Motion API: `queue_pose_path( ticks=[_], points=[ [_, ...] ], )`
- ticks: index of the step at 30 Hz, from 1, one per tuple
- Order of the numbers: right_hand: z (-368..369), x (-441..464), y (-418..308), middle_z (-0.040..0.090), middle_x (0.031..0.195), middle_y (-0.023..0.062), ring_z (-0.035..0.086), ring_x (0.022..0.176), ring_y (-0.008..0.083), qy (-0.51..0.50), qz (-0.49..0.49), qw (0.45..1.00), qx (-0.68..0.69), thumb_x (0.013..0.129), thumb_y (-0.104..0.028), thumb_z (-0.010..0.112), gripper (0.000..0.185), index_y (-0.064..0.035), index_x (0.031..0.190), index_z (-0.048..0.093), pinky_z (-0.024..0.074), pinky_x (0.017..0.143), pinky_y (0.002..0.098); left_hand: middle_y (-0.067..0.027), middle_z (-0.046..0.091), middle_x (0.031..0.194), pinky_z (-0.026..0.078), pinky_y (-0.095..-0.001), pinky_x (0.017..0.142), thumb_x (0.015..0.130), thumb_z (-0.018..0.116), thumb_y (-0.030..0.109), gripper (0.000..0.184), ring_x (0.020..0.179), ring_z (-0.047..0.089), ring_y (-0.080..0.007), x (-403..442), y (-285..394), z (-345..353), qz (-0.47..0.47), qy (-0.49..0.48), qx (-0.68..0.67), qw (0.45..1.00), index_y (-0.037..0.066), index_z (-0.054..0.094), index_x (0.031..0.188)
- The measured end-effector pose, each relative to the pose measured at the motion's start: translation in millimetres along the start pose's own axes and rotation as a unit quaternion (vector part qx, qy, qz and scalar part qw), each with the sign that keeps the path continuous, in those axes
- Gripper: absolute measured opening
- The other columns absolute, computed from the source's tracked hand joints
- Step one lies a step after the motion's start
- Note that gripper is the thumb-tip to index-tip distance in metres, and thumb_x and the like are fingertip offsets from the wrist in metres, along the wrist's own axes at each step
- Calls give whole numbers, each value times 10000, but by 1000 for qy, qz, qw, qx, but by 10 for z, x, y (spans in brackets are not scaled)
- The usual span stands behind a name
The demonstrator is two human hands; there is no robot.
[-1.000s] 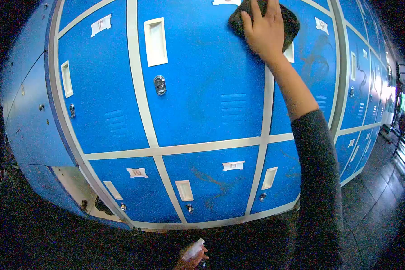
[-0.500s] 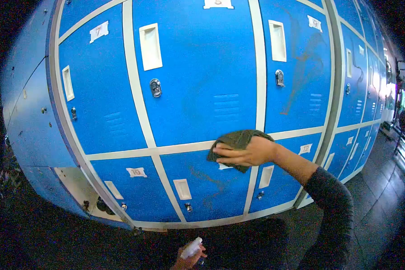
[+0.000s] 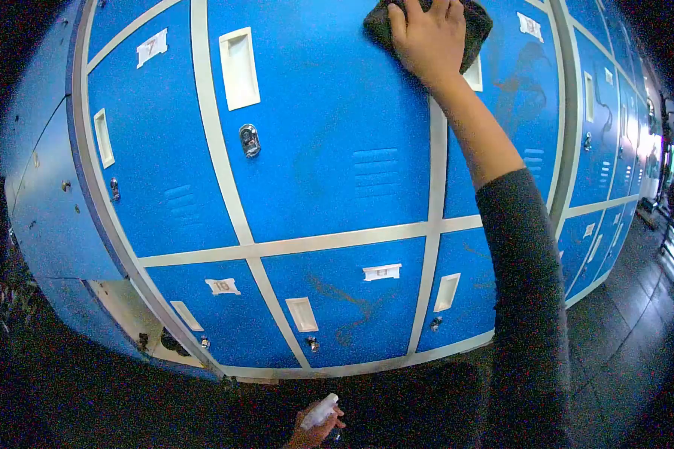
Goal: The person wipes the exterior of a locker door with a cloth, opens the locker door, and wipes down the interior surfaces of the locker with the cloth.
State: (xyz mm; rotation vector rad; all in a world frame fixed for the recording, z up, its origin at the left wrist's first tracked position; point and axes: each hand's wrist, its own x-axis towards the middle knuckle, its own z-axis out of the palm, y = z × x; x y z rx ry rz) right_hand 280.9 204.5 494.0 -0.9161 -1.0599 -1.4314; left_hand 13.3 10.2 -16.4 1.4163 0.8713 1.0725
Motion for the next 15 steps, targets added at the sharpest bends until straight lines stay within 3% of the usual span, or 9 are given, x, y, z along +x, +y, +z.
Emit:
queue_pose_path(
  ticks=[4,9,10,11,13,15],
  points=[
    [52,-315,-113,409,1217,175,381,1126,339,21,-102,992,67,851,-321,509,472,-231,1308,437,307,982,414,-66,604,861,489,-242,547,839,572,57,369,638,616,-129,31,-70,14,4,6,13,1000,6,493,1196],
    [-465,-1173,-482,346,1354,138,297,1267,354,-221,-227,930,187,787,-311,568,582,-296,1340,387,257,1040,447,-65,603,850,485,-238,526,841,565,62,369,626,610,-120,19,236,60,-88,16,-7,996,8,493,1199],
    [-531,-1397,-531,365,1346,140,317,1264,349,-256,-263,905,214,782,-302,569,584,-303,1337,388,330,992,457,-65,602,848,484,-237,519,842,562,62,368,624,609,-117,30,181,54,-81,15,7,997,10,493,1200],
    [-629,-1552,-595,389,1328,147,387,1229,330,-301,-295,872,250,794,-297,547,552,-287,1327,402,470,837,422,-64,602,845,482,-236,513,843,559,63,367,623,608,-115,23,150,45,-74,15,21,997,11,493,1200],
    [-774,-1822,-653,435,1287,118,491,1151,238,-339,-440,786,271,842,-270,463,479,-241,1317,412,525,585,266,-62,602,843,479,-234,497,845,554,67,366,619,605,-111,-7,155,35,-41,8,36,998,13,492,1202],
    [-745,-1920,-661,434,1285,65,519,1103,173,-275,-544,735,296,859,-293,443,482,-247,1335,384,524,577,242,-62,602,843,477,-232,489,846,553,71,366,618,604,-108,-18,113,35,-13,10,38,999,15,491,1202]
  ],
)
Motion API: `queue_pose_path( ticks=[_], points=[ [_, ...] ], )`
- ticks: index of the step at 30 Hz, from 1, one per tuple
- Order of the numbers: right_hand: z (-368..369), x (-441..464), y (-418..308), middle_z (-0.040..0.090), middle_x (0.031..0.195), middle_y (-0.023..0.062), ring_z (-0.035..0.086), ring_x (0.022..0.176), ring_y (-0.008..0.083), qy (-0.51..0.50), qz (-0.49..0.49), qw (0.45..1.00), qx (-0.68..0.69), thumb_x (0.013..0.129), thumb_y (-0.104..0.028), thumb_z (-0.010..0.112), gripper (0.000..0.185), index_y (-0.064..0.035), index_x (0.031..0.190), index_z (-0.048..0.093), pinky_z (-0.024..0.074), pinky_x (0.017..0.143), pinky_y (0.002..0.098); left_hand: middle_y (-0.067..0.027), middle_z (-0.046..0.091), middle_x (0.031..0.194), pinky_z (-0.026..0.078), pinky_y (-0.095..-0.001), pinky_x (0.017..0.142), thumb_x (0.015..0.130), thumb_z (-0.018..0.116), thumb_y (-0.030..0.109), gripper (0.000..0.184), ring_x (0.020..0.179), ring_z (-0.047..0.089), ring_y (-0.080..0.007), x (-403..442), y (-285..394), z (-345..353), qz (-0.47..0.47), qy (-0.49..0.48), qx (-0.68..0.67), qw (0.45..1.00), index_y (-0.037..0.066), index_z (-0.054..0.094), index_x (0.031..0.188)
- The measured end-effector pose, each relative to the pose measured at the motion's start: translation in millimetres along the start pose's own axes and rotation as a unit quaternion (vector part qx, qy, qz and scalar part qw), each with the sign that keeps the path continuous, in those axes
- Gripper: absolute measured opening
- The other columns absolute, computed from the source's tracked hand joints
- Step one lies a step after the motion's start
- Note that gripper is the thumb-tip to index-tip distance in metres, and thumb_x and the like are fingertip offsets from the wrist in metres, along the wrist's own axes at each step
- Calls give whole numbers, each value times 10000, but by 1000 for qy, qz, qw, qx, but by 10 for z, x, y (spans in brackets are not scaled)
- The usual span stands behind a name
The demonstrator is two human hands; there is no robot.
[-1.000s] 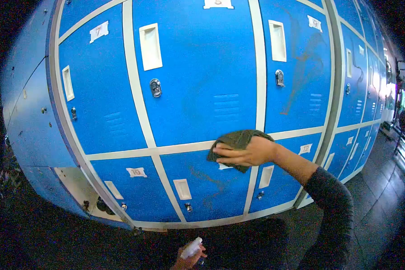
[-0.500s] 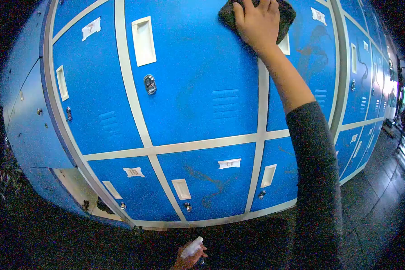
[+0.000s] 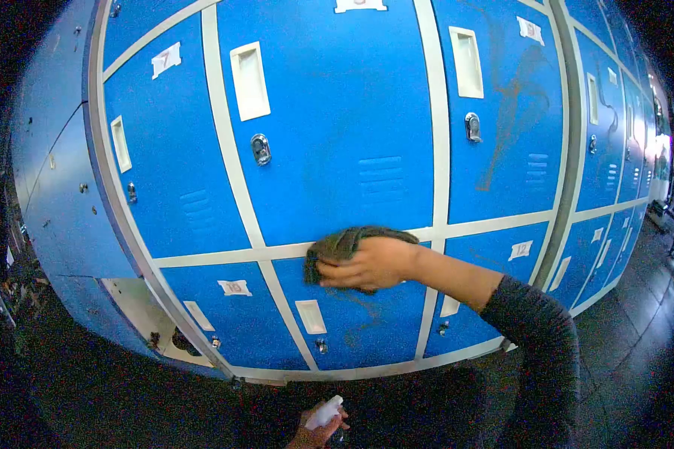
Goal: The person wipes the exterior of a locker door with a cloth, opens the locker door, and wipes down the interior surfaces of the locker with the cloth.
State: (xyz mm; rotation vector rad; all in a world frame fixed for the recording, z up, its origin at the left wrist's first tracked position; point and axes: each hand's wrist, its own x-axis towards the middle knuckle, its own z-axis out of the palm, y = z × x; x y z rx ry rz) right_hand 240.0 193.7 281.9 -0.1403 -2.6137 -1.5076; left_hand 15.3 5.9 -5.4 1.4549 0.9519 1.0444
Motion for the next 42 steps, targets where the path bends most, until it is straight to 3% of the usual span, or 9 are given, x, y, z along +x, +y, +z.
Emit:
queue_pose_path(
  ticks=[5,11,16,18,24,29,32,35,42],
  points=[
    [-138,191,368,427,1297,58,524,1093,196,-8,18,1000,-1,823,-321,503,529,-265,1335,380,524,599,288,-61,604,849,481,-232,497,841,562,76,372,622,605,-110,-3,-74,-3,9,9,-3,1000,18,488,1200],
    [-584,394,1430,446,1244,119,440,1152,299,227,241,935,-131,794,-325,554,515,-264,1294,443,410,909,425,-56,607,848,480,-235,512,842,568,83,363,627,606,-109,44,-218,-6,74,7,5,997,18,494,1191],
    [-899,578,1747,407,1217,194,410,1114,315,273,371,851,-253,844,-405,462,498,-108,1243,467,346,927,477,-51,613,833,480,-236,518,838,577,90,354,611,605,-107,59,1,-8,-87,20,-59,994,16,502,1176],
    [-671,560,1767,415,1252,131,395,1168,309,306,351,849,-250,826,-346,531,493,-246,1300,440,313,996,407,-54,615,831,482,-239,521,837,579,92,355,605,605,-110,46,89,0,-107,16,-67,992,16,504,1175],
    [-376,445,756,387,1320,119,331,1254,292,164,321,920,-153,779,-383,535,576,-208,1314,413,341,967,456,-65,616,834,490,-251,528,842,571,105,359,611,613,-123,-10,-67,-29,-8,14,-31,999,18,501,1183],
    [103,97,-75,388,1328,78,339,1264,220,-55,63,996,-15,797,-354,511,562,-244,1330,368,465,850,387,-68,612,838,495,-254,533,846,571,115,386,622,619,-126,-11,-99,-31,0,16,-36,999,19,488,1210],
    [100,173,-64,395,1320,65,350,1258,199,-59,-70,995,-40,816,-342,479,533,-253,1328,361,494,826,345,-71,612,840,495,-252,532,843,576,114,397,616,616,-123,-21,207,-28,-135,23,-49,989,18,488,1218],
    [38,424,104,404,1315,37,374,1239,178,-35,-44,997,-57,799,-342,503,531,-251,1309,383,472,739,308,-69,613,838,497,-248,533,839,582,103,384,613,614,-119,-31,-173,-26,50,15,-40,998,16,503,1204],
    [-61,1063,439,438,1306,23,388,1241,196,144,199,966,-81,779,-330,556,544,-291,1306,426,425,719,273,-64,619,836,500,-251,534,835,577,78,361,605,614,-118,-26,-205,-43,62,18,-57,996,18,517,1186]
  ],
)
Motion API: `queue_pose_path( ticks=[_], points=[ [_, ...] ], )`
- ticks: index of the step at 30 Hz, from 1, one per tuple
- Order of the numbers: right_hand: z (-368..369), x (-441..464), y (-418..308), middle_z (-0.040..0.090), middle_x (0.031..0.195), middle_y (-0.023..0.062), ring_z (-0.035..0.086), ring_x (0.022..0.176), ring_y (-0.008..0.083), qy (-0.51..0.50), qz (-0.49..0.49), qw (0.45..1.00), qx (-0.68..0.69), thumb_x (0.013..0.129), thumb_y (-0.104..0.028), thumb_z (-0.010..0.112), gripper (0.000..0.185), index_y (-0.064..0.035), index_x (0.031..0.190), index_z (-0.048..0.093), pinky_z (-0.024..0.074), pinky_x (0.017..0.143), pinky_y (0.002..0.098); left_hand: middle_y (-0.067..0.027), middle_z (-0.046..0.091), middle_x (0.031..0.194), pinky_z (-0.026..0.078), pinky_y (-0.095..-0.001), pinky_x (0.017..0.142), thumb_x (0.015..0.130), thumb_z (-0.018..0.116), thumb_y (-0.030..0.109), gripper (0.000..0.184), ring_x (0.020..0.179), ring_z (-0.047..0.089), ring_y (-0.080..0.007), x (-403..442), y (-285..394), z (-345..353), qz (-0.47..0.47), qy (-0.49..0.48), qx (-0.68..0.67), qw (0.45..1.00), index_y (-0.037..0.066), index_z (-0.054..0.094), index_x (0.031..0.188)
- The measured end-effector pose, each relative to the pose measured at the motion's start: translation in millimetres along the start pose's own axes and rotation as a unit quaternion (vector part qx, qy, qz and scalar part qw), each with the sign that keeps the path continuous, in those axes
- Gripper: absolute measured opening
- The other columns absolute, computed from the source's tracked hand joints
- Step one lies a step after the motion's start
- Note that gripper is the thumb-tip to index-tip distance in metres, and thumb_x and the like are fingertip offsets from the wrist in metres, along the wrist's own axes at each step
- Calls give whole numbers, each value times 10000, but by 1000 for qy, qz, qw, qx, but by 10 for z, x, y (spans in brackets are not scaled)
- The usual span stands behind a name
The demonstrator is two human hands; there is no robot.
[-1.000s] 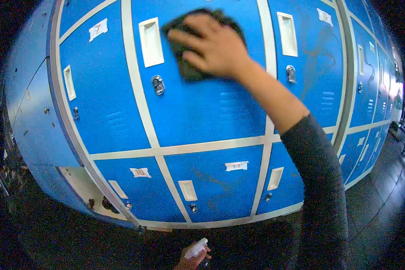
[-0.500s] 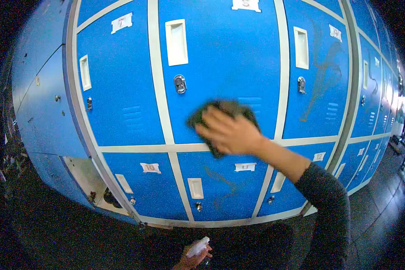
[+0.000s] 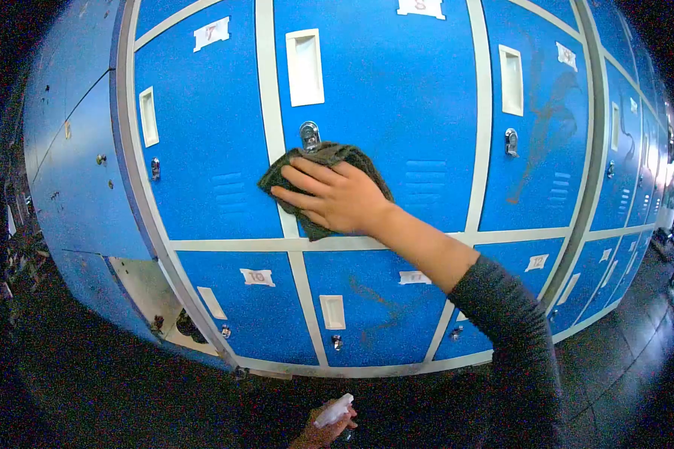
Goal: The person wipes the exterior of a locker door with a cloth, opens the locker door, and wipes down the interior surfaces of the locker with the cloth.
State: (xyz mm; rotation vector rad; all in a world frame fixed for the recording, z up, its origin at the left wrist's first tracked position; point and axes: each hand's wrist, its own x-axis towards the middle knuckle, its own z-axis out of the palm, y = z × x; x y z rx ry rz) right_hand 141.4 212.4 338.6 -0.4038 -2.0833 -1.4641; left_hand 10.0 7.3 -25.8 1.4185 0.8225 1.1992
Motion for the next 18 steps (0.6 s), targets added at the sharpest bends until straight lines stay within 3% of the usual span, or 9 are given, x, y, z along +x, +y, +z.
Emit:
queue_pose_path(
  ticks=[3,5,7,8,10,13,16,18],
  points=[
    [18,-40,-251,417,1323,62,345,1271,207,-17,62,997,-37,781,-339,548,566,-257,1322,407,426,736,280,-90,612,887,515,-300,598,845,583,113,370,682,620,-157,-6,-35,-7,-71,5,-38,997,16,502,1193],
    [33,-160,-415,406,1332,77,337,1278,216,-33,42,998,-29,786,-338,537,588,-241,1343,374,428,745,279,-151,590,967,533,-379,712,847,615,144,401,828,621,-221,-21,-379,-78,-98,-1,-114,989,6,480,1199],
    [102,-334,-556,381,1354,93,307,1300,224,-75,1,997,7,789,-331,523,626,-221,1371,317,443,785,290,-148,589,959,542,-380,717,850,603,122,387,820,618,-205,-12,-175,-53,-115,-1,-68,991,-2,478,1195],
    [112,-457,-593,377,1358,96,314,1293,214,-93,-38,995,16,794,-323,503,605,-204,1361,328,446,732,289,-147,588,955,547,-380,719,852,596,111,380,815,616,-197,-7,-106,-35,-123,-1,-47,991,-6,476,1193],
    [67,-661,-608,367,1366,102,328,1279,193,-127,-117,984,35,804,-306,464,567,-171,1343,350,451,625,289,-142,586,957,547,-374,726,856,584,94,365,825,613,-193,-12,-158,-7,-89,0,-73,993,-5,478,1191],
    [-6,-923,-466,394,1348,92,359,1262,192,-103,-156,980,62,795,-304,468,550,-205,1329,381,484,631,280,-132,581,960,546,-365,733,861,572,77,360,834,607,-188,-6,-276,-31,-31,-17,-56,998,1,476,1200],
    [-198,-1029,-175,439,1308,77,405,1230,216,-139,-52,988,48,775,-264,504,524,-243,1294,439,493,762,315,-123,573,959,543,-357,735,869,561,84,375,820,602,-184,-13,-274,-30,-19,-18,-63,998,8,463,1223],
    [-362,-1034,107,472,1268,73,443,1195,259,-107,69,990,55,749,-217,550,517,-258,1261,486,440,884,372,-117,568,954,540,-353,738,874,557,95,388,812,598,-180,-19,-236,-20,-24,-15,-65,997,11,452,1238]
  ],
)
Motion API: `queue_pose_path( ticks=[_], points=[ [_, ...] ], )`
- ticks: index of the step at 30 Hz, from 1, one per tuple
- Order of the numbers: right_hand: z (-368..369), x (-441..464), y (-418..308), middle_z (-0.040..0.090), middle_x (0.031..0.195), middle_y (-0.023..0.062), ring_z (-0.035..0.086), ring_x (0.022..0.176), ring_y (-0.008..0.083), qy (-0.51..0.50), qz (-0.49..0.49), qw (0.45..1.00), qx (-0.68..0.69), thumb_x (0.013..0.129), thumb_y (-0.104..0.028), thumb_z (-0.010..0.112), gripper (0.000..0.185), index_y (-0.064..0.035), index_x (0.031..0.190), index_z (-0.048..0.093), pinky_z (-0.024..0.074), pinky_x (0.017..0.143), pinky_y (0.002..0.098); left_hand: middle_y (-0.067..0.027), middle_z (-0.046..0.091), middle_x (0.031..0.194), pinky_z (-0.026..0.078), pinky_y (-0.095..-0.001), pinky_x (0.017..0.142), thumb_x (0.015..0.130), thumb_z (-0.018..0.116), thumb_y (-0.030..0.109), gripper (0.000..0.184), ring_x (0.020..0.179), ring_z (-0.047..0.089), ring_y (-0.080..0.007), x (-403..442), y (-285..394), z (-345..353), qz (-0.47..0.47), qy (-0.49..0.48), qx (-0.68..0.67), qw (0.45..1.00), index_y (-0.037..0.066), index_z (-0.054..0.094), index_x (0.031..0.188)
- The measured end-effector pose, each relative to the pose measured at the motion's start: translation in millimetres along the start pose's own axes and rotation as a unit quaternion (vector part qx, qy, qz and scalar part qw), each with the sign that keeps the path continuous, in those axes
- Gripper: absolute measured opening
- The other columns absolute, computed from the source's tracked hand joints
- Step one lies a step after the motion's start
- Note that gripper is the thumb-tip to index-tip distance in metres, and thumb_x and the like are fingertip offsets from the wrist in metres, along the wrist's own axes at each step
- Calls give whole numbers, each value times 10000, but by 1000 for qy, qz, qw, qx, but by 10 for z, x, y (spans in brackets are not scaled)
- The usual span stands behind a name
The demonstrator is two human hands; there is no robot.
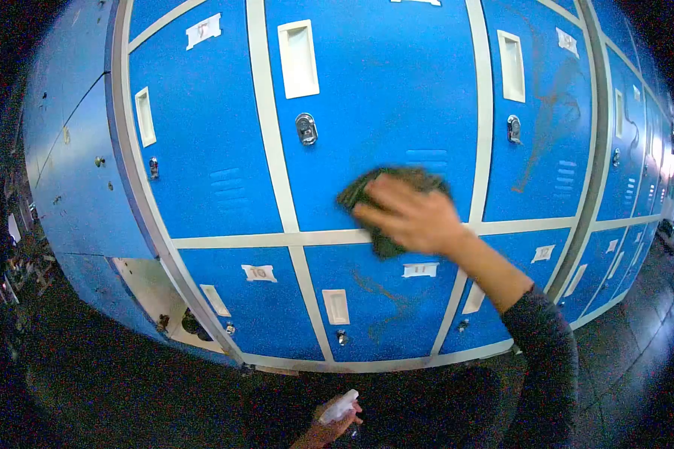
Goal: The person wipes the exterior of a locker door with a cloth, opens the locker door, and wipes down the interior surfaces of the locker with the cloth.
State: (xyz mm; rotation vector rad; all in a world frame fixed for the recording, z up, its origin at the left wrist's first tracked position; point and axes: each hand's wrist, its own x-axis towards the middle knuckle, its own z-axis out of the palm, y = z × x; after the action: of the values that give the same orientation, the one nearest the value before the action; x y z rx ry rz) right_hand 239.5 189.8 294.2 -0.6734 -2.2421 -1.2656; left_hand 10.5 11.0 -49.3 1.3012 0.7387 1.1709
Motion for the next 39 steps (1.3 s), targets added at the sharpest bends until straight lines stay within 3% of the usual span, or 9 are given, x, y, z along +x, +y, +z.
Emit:
queue_pose_path(
  ticks=[6,9,12,13,21,29,33,35,39],
  points=[
    [-415,49,763,459,1250,99,333,1232,302,236,256,927,-140,823,-175,524,391,-169,1214,513,280,988,449,-109,564,944,537,-346,732,877,562,136,410,830,593,-183,53,37,-18,-75,-12,12,997,5,441,1247],
    [-504,256,878,538,1142,134,467,1109,318,285,333,895,-80,880,-177,471,263,-119,1129,536,364,911,408,-114,567,946,539,-339,716,872,573,144,411,822,600,-186,74,-25,-42,-70,-21,31,997,-14,445,1230],
    [-814,735,654,608,960,168,587,890,288,298,312,875,220,912,-205,438,218,-85,1068,533,444,781,339,-119,571,944,543,-338,710,865,582,136,409,809,606,-185,84,-117,-57,-57,-18,5,998,-35,448,1212],
    [-824,896,593,634,834,161,618,732,256,279,275,878,275,921,-241,435,254,-74,1088,530,467,683,300,-120,572,942,545,-339,711,862,585,130,408,812,605,-183,92,-188,-73,-56,-15,-16,998,-41,449,1206],
    [-556,1850,126,548,1056,223,527,1002,246,39,346,780,519,839,-373,517,585,84,1197,439,463,784,329,-119,577,938,539,-317,701,858,567,60,410,780,612,-176,-21,18,-37,-9,-1,-14,1000,20,450,1249],
    [-677,1631,127,581,1014,83,591,762,155,-31,388,671,631,921,-321,421,338,-102,1141,556,495,664,274,-102,554,985,551,-337,730,874,556,94,411,858,579,-162,-16,-182,-30,-33,2,-65,997,19,436,1259],
    [-459,1624,72,651,875,154,632,773,262,98,257,863,425,875,-346,475,356,-38,989,613,495,686,368,-103,552,1001,551,-328,738,872,567,115,419,884,569,-157,11,-429,-67,-73,2,-63,995,15,435,1257],
    [-607,1670,76,650,834,173,630,733,321,42,281,933,220,862,-379,485,384,-31,947,623,499,668,400,-105,554,998,551,-324,737,869,574,121,419,887,568,-154,24,-208,-12,-101,15,-69,992,15,440,1252],
    [-647,1688,0,643,776,194,623,713,367,-24,272,961,38,809,-436,530,423,-32,841,649,504,663,446,-84,583,935,537,-302,665,865,564,118,384,777,592,-145,-2,90,22,-20,32,11,999,20,470,1225]
  ],
)
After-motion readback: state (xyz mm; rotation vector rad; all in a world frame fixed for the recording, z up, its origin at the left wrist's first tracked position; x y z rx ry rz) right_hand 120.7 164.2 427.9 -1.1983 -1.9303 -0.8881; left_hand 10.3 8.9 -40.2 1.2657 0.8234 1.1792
